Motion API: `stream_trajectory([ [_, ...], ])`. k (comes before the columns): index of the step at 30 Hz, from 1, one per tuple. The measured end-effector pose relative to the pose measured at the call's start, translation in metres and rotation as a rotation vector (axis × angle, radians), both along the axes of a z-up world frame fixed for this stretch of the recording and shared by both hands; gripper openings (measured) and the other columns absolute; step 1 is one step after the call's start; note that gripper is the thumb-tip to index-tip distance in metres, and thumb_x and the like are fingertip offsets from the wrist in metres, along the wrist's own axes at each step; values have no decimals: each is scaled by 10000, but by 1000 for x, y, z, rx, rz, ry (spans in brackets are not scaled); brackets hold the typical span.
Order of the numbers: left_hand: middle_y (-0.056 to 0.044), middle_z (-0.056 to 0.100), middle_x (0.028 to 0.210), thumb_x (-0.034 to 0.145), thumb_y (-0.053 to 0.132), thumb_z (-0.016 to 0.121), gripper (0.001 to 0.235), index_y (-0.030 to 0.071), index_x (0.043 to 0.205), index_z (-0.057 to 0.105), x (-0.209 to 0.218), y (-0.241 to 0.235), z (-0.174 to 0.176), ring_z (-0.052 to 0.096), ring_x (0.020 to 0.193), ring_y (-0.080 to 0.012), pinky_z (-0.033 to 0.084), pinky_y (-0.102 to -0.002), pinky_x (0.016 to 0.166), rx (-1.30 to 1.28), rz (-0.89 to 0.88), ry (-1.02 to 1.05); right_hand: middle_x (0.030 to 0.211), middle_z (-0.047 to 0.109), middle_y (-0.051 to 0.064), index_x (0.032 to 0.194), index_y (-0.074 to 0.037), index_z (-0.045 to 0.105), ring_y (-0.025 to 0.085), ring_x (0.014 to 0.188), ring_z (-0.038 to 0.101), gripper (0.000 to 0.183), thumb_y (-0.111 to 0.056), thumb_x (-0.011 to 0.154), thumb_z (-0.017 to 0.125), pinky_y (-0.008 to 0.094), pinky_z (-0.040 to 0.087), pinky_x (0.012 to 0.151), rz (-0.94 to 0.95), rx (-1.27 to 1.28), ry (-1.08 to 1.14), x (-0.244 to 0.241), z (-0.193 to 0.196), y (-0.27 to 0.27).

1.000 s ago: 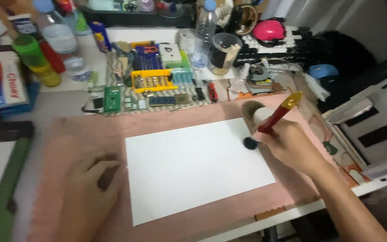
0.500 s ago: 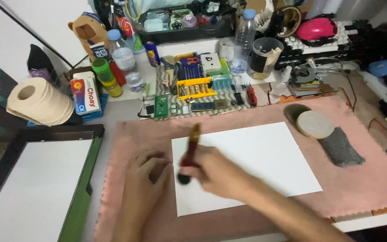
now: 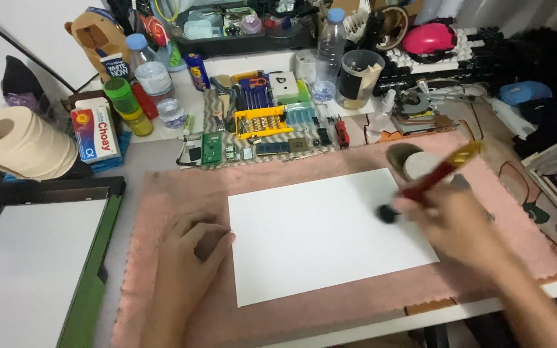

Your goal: The person cleans a white sheet of paper on a cluttered desk using a brush and a small pad. They repeatedly brush and wipe the paper surface, occasionally pausing to clean the brush with a cloth.

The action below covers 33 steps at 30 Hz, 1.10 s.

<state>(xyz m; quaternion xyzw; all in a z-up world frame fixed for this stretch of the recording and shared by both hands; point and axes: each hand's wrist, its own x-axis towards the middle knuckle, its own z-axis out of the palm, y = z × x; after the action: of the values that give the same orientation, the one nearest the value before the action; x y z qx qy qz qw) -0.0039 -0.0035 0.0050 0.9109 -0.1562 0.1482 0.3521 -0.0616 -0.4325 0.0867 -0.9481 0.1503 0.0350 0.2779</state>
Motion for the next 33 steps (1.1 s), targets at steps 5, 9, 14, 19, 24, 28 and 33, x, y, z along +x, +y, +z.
stream_trajectory([
  [5, -21, 836, 1285, 934, 333, 892, 220, 150, 1041, 950, 0, 1, -2, 689, 1311, -268, 494, -492, 1186, -13, 4, 32, 1184, 928, 68, 1148, -106, 864, 232, 1115, 888, 216, -230, 1102, 692, 354, 679, 1019, 507, 362, -285, 24, -26, 119],
  [9, -40, 825, 1245, 948, 364, 896, 222, 156, 1021, 921, 5, 5, -13, 719, 1250, -268, 544, -461, 1098, -42, -45, -54, 1131, 809, 191, 1082, -12, 805, 405, 1044, 759, 235, -189, 1133, 660, 490, 598, 952, 804, 385, -315, 37, -27, 201],
  [14, -29, 830, 1279, 924, 325, 906, 190, 168, 1028, 932, 4, 4, -6, 704, 1291, -266, 502, -473, 1155, -29, -22, -19, 1139, 839, 141, 1112, -55, 797, 308, 1027, 819, 208, -230, 1136, 686, 425, 647, 955, 702, 429, -170, 32, -25, 158],
  [19, -40, 831, 1218, 911, 341, 911, 176, 187, 993, 924, 6, 4, -10, 726, 1227, -279, 514, -491, 1116, -12, -46, -85, 1335, 936, 73, 1280, -113, 872, 212, 1275, 874, 292, -236, 1047, 746, 390, 671, 1129, 339, 313, -97, 2, -22, 29],
  [24, -16, 819, 1384, 936, 331, 877, 249, 150, 1084, 963, 1, -7, 13, 675, 1366, -260, 543, -474, 1188, 64, 119, 263, 1253, 944, 68, 1214, -134, 908, 268, 1111, 882, 272, -288, 1033, 774, 391, 673, 1028, -21, -15, -35, -19, 5, -37],
  [28, -49, 799, 1300, 902, 301, 906, 218, 156, 1063, 931, 2, 0, -4, 708, 1294, -258, 513, -431, 1180, -22, 55, 100, 1130, 949, 85, 1162, -115, 880, 228, 793, 849, 236, -295, 1081, 751, 307, 698, 733, 0, -53, 53, -10, 6, 7],
  [33, -13, 841, 1282, 940, 336, 864, 203, 157, 1013, 925, 0, -1, 1, 714, 1277, -256, 535, -447, 1095, -20, 5, 50, 1095, 939, 63, 1101, -109, 863, 236, 1054, 894, 201, -244, 1095, 715, 359, 651, 972, 598, 414, -284, 12, -25, 117],
])
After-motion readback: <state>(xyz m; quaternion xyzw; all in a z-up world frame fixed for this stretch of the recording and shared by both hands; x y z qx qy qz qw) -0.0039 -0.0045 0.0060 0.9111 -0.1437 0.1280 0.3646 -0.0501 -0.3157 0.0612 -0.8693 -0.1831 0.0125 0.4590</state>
